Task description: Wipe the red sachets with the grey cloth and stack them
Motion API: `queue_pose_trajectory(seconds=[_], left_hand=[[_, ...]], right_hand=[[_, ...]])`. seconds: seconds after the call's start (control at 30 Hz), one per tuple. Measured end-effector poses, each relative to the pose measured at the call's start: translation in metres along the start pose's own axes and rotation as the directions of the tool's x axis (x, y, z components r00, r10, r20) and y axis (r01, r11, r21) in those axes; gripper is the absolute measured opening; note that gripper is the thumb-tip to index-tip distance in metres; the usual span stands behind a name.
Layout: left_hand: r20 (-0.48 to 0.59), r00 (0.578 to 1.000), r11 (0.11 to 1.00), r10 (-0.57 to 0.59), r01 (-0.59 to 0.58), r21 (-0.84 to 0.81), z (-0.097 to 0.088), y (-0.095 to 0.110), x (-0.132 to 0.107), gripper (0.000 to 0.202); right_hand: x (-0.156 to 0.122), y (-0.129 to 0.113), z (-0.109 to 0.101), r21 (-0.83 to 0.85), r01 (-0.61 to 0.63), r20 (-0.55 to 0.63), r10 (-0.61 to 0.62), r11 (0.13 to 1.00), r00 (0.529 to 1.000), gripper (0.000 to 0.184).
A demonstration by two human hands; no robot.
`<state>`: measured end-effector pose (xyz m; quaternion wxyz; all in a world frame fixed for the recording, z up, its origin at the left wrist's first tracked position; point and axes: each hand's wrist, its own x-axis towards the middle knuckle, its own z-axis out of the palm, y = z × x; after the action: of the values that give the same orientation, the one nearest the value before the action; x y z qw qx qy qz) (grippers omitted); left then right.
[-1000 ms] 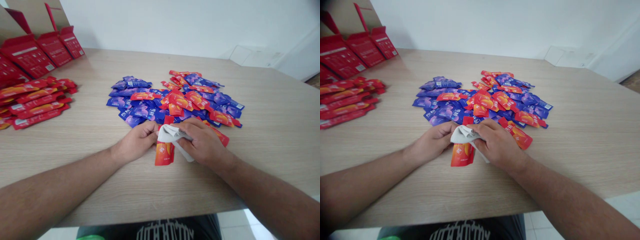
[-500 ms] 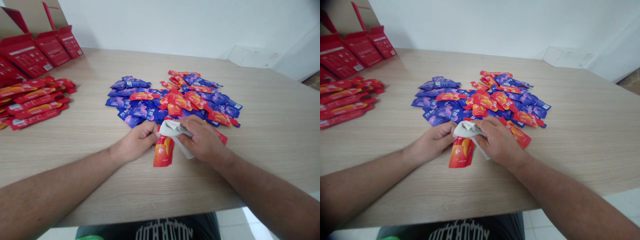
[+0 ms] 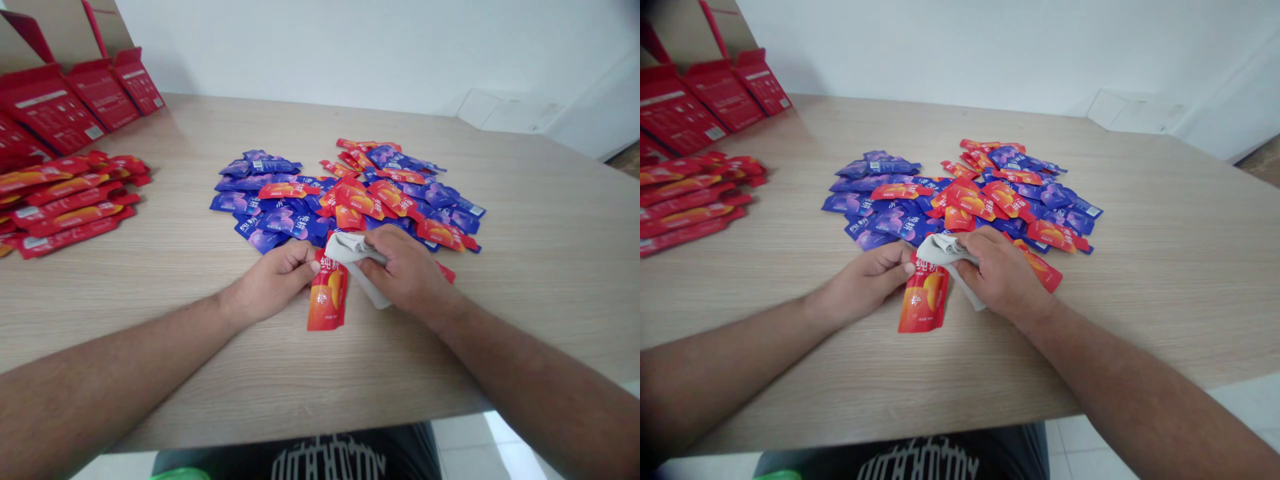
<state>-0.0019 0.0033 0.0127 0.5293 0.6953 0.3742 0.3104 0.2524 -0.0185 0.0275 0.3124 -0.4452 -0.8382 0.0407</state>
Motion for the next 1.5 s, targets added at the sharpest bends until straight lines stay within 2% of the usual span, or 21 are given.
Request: queue_pose_trajectory(seconds=[0.2, 0.33, 0.5, 0.63, 0.8, 0.97, 1.13, 1.27, 1.3, 1.43, 1.5], left_hand=[[-0.003, 1.0, 0.999, 0.013, -0.013, 0.035, 0.001, 0.0, 0.0, 0.028], [-0.016, 1.0, 1.0, -0.007, 0.006, -0.025, 0.001, -0.001, 0.0, 0.03], [-0.01, 1.0, 1.0, -0.007, 0.007, 0.009, 0.001, 0.0, -0.001, 0.028], [-0.017, 1.0, 0.998, -0.019, 0.018, -0.055, 0.002, 0.0, -0.001, 0.03], [-0.024, 1.0, 0.999, -0.013, 0.012, -0.03, 0.002, 0.001, 0.0, 0.027], [-0.038, 0.998, 0.988, -0.051, 0.045, -0.144, 0.002, -0.004, 0.001, 0.031], [-0.013, 0.996, 0.961, -0.094, 0.087, -0.262, 0.001, -0.01, 0.003, 0.035], [-0.008, 0.99, 0.933, -0.14, 0.13, -0.336, 0.001, -0.011, 0.003, 0.036], [-0.012, 0.989, 0.931, -0.146, 0.133, -0.341, 0.001, -0.011, 0.002, 0.036], [-0.022, 0.987, 0.922, -0.161, 0.142, -0.36, 0.002, -0.01, 0.002, 0.035], [-0.028, 0.985, 0.91, -0.169, 0.145, -0.389, 0.003, -0.008, 0.003, 0.035]], right_hand=[[-0.001, -0.001, 0.001, 0.026, 0.053, 0.071, -0.054, 0.998, 0.996, 0.028], [-0.001, 0.0, 0.001, -0.003, -0.014, 0.016, 0.014, 1.0, 1.0, 0.021], [-0.001, -0.003, -0.001, 0.052, 0.067, 0.096, -0.072, 0.996, 0.993, 0.028], [0.0, -0.002, -0.001, 0.014, 0.0, 0.028, -0.001, 1.0, 1.0, 0.022], [-0.001, -0.007, -0.002, 0.113, 0.081, 0.154, -0.098, 0.99, 0.983, 0.031], [-0.001, -0.007, -0.001, 0.046, 0.021, 0.063, -0.024, 0.999, 0.998, 0.025], [-0.004, -0.012, -0.001, 0.086, 0.118, 0.224, -0.134, 0.989, 0.965, 0.033], [-0.003, -0.012, -0.001, 0.053, 0.019, 0.125, -0.026, 0.998, 0.992, 0.03], [-0.003, -0.013, -0.002, 0.059, 0.017, 0.132, -0.025, 0.998, 0.991, 0.03], [-0.006, -0.02, -0.003, 0.166, 0.116, 0.317, -0.165, 0.979, 0.934, 0.037], [-0.007, -0.021, -0.004, 0.164, 0.121, 0.324, -0.17, 0.979, 0.931, 0.038]])
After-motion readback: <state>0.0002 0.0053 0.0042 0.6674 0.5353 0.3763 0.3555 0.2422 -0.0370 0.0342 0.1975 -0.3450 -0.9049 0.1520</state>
